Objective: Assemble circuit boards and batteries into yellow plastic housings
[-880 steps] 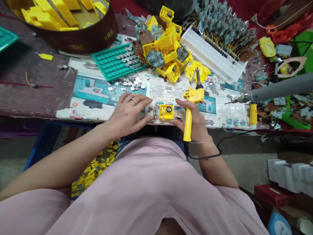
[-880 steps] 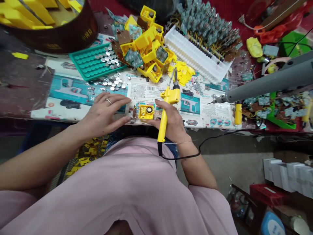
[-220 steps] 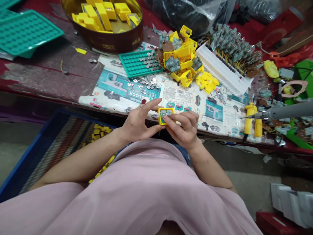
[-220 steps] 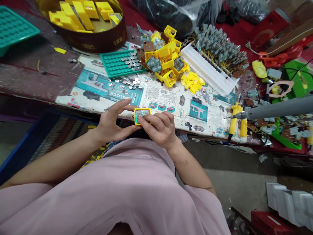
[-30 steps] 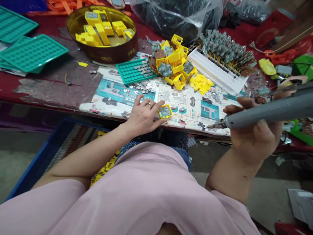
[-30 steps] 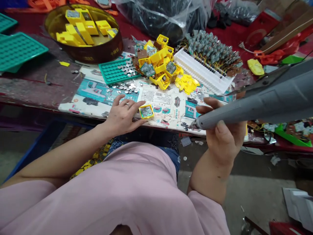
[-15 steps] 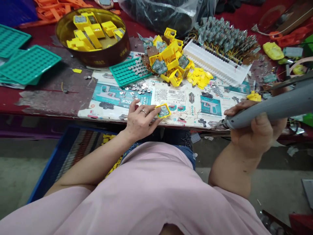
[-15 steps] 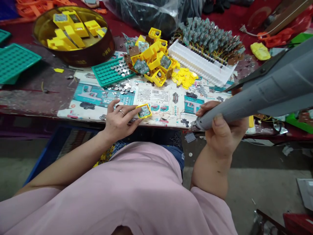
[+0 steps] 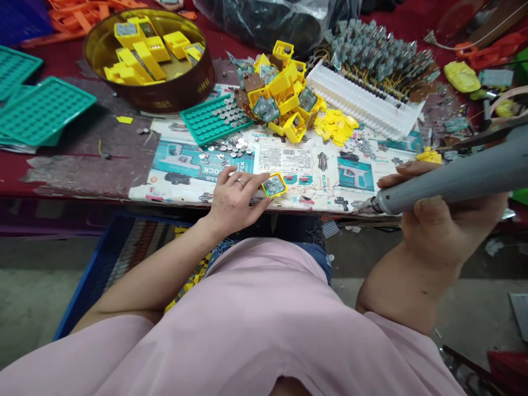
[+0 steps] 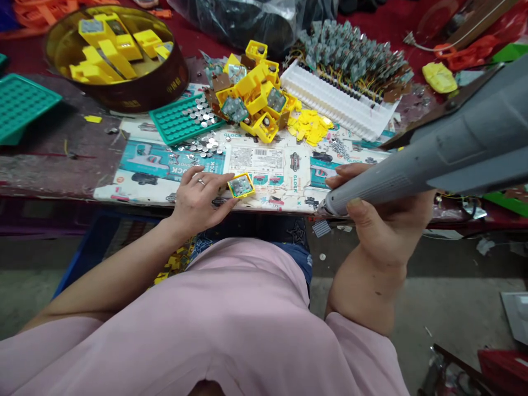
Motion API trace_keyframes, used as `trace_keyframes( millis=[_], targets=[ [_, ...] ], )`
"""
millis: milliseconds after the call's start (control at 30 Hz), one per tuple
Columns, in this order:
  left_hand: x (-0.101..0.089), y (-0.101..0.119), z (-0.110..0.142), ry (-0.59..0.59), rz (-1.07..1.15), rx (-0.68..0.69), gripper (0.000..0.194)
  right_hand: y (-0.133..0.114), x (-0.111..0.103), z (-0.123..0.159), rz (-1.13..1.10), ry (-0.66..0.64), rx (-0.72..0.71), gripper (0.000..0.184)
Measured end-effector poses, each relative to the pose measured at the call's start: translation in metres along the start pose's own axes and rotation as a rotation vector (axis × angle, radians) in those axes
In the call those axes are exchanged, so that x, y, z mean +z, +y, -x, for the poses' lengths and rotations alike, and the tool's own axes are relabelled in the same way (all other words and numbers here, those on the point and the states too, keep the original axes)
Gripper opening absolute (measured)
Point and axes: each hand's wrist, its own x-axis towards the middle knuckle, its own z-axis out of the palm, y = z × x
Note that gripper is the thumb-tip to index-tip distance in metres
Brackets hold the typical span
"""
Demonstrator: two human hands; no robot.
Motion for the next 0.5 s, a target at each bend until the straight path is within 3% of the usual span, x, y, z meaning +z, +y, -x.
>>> trace_keyframes(
  millis=[133,233,400,500],
  targets=[
    [0.0005,0.0003,0.0000,0.035,-0.015,0.007,0.044,-0.0010,-0.0023,-0.0002,-0.018,0.049,-0.013,0.047],
    [0.0011,0.0004,0.0004,0.005,-0.025,0.009,0.034,0.0022,-0.0025,-0.0003,0.013,0.099,0.014,0.052],
    [0.0025,-0.0015,0.0010,-0.005,0.010,0.013,0.024,0.0072,-0.0062,0.0008,0.001,0.011,-0.047,0.055],
    [0.0029,-0.0020,0.0005,0.027,-0.013,0.052,0.024,0.0075,-0.0057,0.0016,0.016,0.026,-0.032,0.055]
  ],
)
